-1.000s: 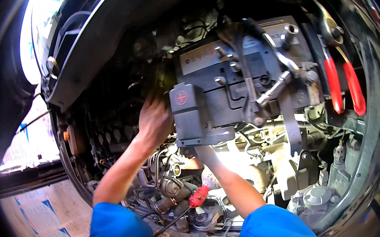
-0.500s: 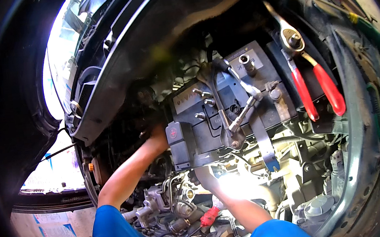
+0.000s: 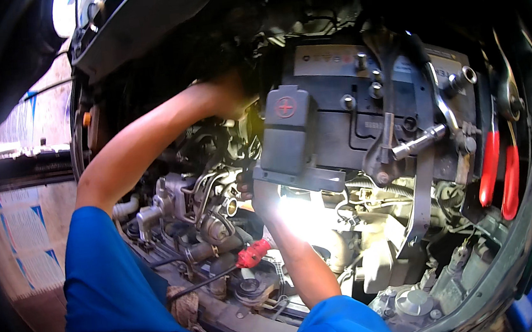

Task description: The person works inside an engine compartment, manipulating components by hand and using a wrench to reach and turn parts.

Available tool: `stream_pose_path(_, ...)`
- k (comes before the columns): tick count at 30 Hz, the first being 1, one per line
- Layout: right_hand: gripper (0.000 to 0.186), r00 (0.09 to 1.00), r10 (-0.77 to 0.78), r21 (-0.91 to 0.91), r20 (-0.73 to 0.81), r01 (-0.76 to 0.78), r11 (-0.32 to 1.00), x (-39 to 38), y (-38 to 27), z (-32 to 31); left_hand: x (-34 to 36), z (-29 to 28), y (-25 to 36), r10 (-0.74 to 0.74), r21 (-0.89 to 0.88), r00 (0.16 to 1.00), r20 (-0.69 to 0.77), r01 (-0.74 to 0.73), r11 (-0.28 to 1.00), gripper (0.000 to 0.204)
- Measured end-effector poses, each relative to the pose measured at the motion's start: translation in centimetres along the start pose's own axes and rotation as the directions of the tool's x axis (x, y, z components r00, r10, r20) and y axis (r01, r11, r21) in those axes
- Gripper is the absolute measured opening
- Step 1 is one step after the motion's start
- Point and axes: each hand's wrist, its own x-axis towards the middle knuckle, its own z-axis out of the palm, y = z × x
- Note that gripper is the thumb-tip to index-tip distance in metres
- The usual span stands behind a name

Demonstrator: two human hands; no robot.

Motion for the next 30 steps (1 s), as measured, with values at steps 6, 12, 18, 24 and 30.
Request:
stream_pose_path(6,0.011,0.997,0.076,-0.102,-0.012,-0.077,0.992,-0.6,0.4,2.4,-2.8,-0.8,0.3,-0.021,0.069,0.997,0.073,0.016,0.997,0.062)
stream_pose_path(12,0.01,0.997,-0.006,-0.151,-0.076,-0.005,0.988,-0.4,1.0,3.0,-1.7,-0.2,-0.3,0.035,0.117,0.996,0.085,-0.044,0.992,0.067)
stream_pose_path(18,0.009,0.964,0.232,0.101,0.127,-0.246,0.964,-0.8,-0.5,3.2,-0.7,1.5,-1.3,0.014,0.085,1.0,0.011,-0.014,0.996,0.079)
stream_pose_path(24,0.011,0.993,0.121,-0.112,0.006,-0.119,0.986,0.1,-0.7,1.7,-2.0,-1.5,0.1,-0.073,0.042,0.987,0.142,0.067,0.997,0.08)
stream_pose_path(30,0.014,0.988,0.15,0.018,-0.022,-0.15,0.989,-0.7,-0.4,3.6,-0.8,0.5,-1.4,-0.026,0.041,0.994,0.104,0.022,0.999,0.081)
